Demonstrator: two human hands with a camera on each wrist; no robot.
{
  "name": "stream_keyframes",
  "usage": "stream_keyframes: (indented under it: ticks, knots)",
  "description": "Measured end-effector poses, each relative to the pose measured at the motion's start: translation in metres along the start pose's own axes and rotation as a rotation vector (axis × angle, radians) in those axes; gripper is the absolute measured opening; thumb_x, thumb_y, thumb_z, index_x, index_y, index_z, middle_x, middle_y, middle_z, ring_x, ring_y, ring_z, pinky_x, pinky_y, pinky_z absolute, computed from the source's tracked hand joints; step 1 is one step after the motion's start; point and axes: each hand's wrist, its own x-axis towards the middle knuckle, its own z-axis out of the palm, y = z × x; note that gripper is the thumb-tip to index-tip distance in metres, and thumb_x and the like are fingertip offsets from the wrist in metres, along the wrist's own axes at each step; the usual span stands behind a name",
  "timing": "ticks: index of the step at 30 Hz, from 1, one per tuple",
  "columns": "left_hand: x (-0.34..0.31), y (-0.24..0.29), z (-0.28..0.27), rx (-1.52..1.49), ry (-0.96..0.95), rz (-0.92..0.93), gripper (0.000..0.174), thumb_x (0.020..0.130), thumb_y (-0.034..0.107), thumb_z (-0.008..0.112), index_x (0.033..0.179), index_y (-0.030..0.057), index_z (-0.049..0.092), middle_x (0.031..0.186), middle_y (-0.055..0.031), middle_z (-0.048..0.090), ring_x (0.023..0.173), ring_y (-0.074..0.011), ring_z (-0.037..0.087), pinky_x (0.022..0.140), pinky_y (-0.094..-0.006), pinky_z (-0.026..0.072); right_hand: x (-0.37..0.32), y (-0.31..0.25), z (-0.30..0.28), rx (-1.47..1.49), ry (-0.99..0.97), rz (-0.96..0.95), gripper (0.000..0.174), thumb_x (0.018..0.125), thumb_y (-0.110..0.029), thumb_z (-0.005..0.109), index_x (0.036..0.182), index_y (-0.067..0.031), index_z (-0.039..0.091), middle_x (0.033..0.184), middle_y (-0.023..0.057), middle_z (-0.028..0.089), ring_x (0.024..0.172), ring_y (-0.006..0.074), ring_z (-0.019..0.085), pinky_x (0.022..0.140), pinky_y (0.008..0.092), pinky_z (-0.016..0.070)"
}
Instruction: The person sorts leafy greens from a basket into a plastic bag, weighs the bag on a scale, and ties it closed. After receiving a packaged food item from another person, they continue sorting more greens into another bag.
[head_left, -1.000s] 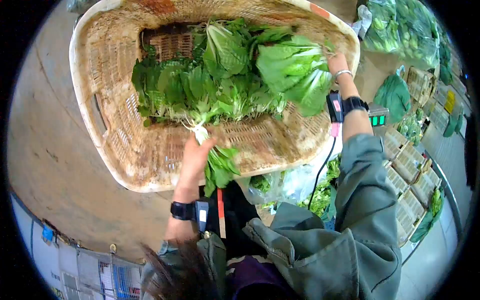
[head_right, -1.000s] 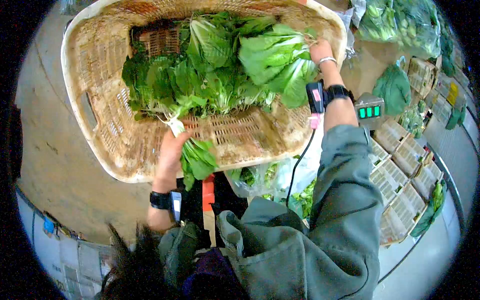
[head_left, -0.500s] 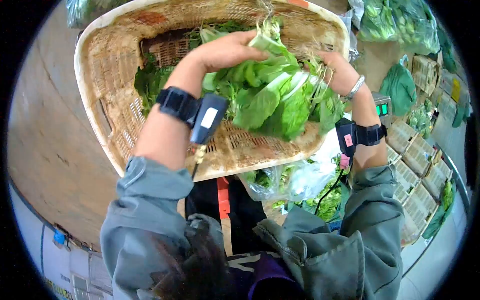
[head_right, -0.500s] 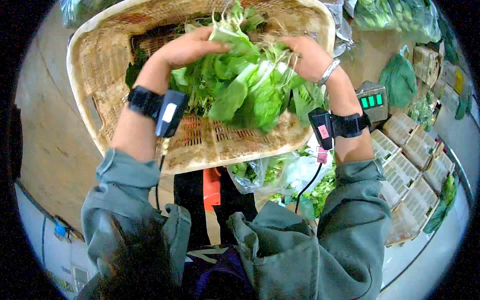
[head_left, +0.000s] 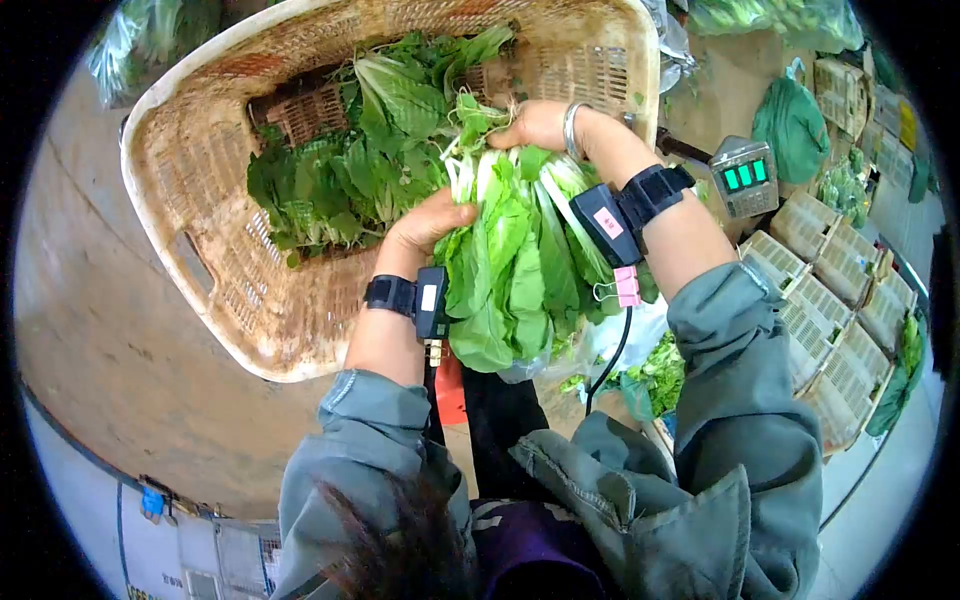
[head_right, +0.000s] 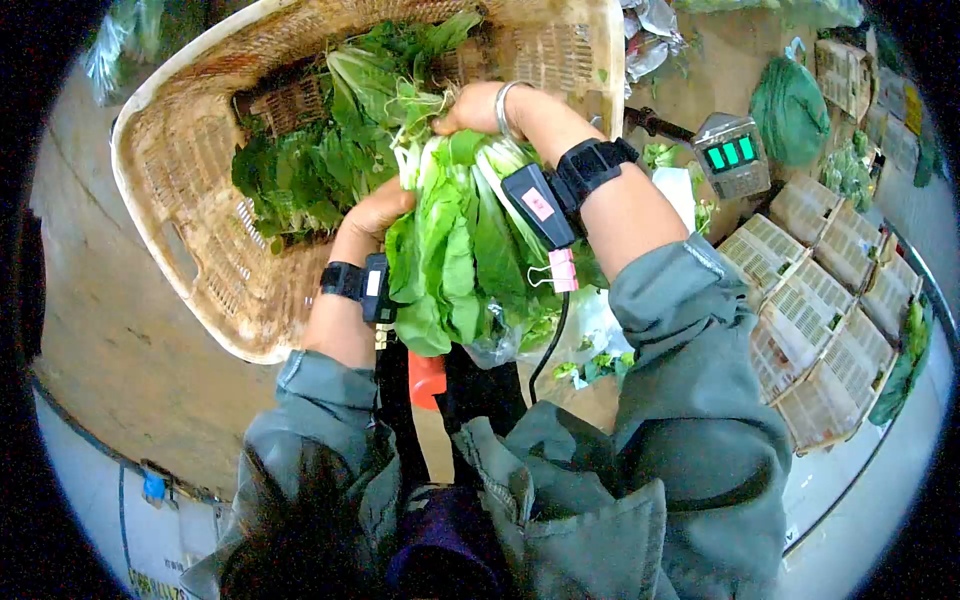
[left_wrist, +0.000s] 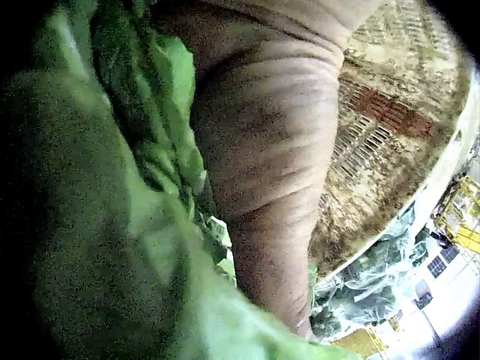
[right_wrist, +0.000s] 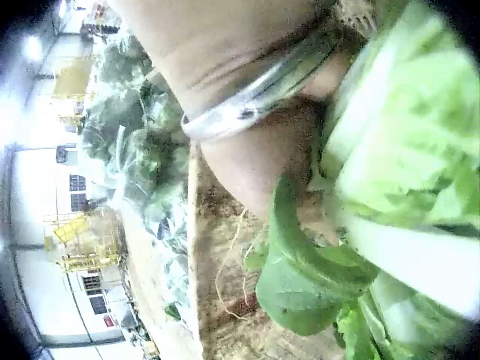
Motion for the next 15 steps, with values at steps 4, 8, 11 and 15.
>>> stream_keyframes:
  ticks: [4, 8, 11, 15]
  knots:
    - [-0.019, -0.033, 0.002, -0.180, 0.175, -0.071, 0.075, 0.060, 0.043, 0.074, 0.117, 0.0019, 0.045, 0.108, -0.0087, 0.055, 0.094, -0.0183, 0.054, 0.080, -0.0306, 0.0452, -0.006, -0.032, 0.023, 0.092, 0.007, 0.149, 0.051, 0.077, -0.048, 0.050, 0.102, -0.0041, 0.059, 0.108, 0.0172, 0.055, 0.096, 0.0267, 0.054, 0.085, 0.0327, 0.0399]
    - [-0.047, -0.050, 0.047, -0.615, 0.487, 0.057, 0.069, 0.062, 0.039, 0.073, 0.114, 0.0018, 0.047, 0.105, -0.0091, 0.056, 0.090, -0.0176, 0.056, 0.076, -0.0294, 0.0473, -0.020, -0.058, 0.035, 0.404, -0.005, 0.140, 0.060, 0.080, -0.046, 0.047, 0.121, -0.0020, 0.044, 0.125, 0.0191, 0.041, 0.113, 0.0279, 0.042, 0.093, 0.0335, 0.0335]
    - [-0.055, -0.053, 0.048, -0.591, 0.526, 0.100, 0.069, 0.063, 0.039, 0.073, 0.114, 0.0017, 0.047, 0.105, -0.0091, 0.056, 0.090, -0.0177, 0.056, 0.077, -0.0297, 0.0470, -0.022, -0.054, 0.026, 0.823, 0.089, 0.102, 0.063, 0.080, -0.046, 0.047, 0.126, -0.0048, 0.037, 0.133, 0.0163, 0.032, 0.118, 0.0279, 0.035, 0.095, 0.0353, 0.0309]
    - [-0.063, -0.046, 0.048, -0.528, 0.563, 0.137, 0.068, 0.063, 0.039, 0.073, 0.114, 0.0015, 0.047, 0.105, -0.0091, 0.056, 0.091, -0.0178, 0.056, 0.078, -0.0300, 0.0466, -0.044, -0.044, 0.019, 1.288, 0.117, 0.050, 0.065, 0.073, -0.049, 0.057, 0.122, -0.0090, 0.042, 0.100, 0.0088, 0.050, 0.085, 0.0154, 0.047, 0.068, 0.0315, 0.0454]
